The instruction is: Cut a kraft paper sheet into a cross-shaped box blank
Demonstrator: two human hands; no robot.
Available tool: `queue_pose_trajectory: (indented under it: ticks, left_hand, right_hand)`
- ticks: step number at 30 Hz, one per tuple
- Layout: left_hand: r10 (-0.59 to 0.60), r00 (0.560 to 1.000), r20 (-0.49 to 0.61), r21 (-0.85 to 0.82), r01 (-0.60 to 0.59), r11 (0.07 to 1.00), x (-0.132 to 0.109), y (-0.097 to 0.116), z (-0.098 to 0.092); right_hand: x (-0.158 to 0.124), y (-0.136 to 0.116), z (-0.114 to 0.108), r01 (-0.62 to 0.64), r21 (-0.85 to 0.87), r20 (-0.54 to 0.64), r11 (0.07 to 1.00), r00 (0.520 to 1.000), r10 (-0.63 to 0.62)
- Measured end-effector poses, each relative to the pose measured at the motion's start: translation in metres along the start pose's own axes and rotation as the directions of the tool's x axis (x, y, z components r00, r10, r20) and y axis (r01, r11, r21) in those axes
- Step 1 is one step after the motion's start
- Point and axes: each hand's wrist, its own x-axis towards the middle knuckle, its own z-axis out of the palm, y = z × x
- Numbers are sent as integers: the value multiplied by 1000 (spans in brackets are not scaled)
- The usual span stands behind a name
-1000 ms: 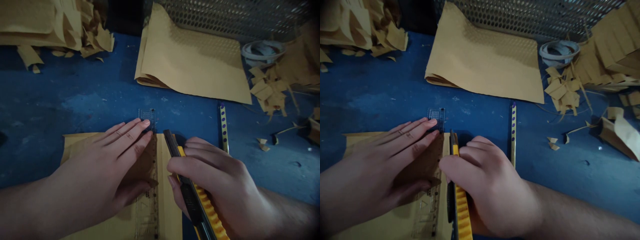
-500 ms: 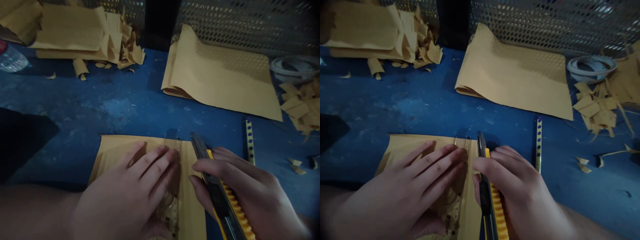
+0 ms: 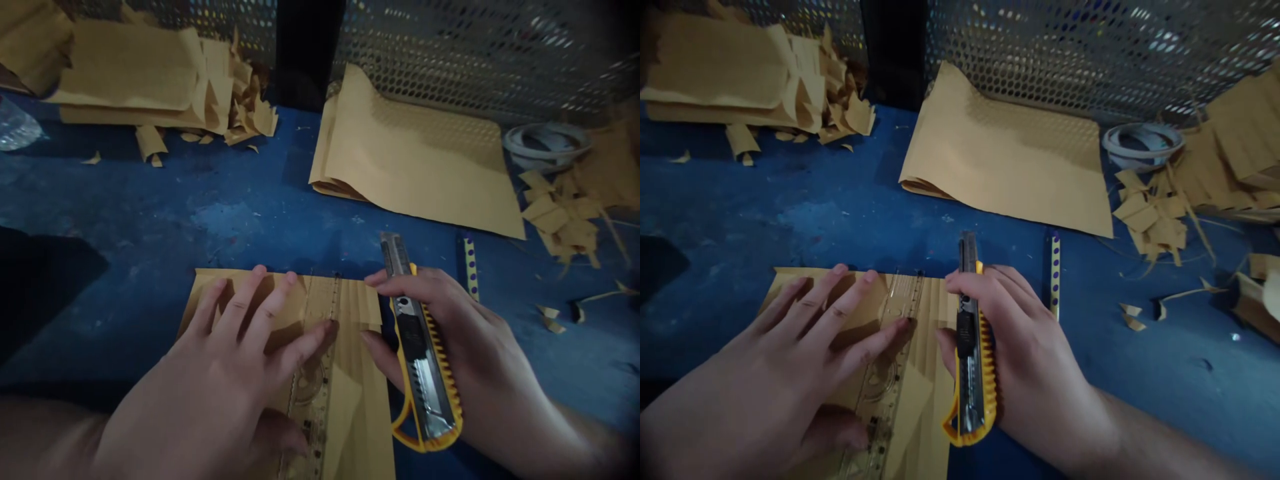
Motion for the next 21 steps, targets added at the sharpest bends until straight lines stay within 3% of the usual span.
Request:
queue_pose_trajectory:
  ticks: [15, 21]
  left_hand:
    - [226, 973, -36, 42, -225, 973, 18, -11, 4]
    - [175, 984, -24, 98, -172, 980, -1, -6, 6]
  right_hand:
    - [5, -3, -3, -46, 22, 50, 999, 998, 44]
    - [4, -2, -4, -47, 34, 42, 998, 998, 45]
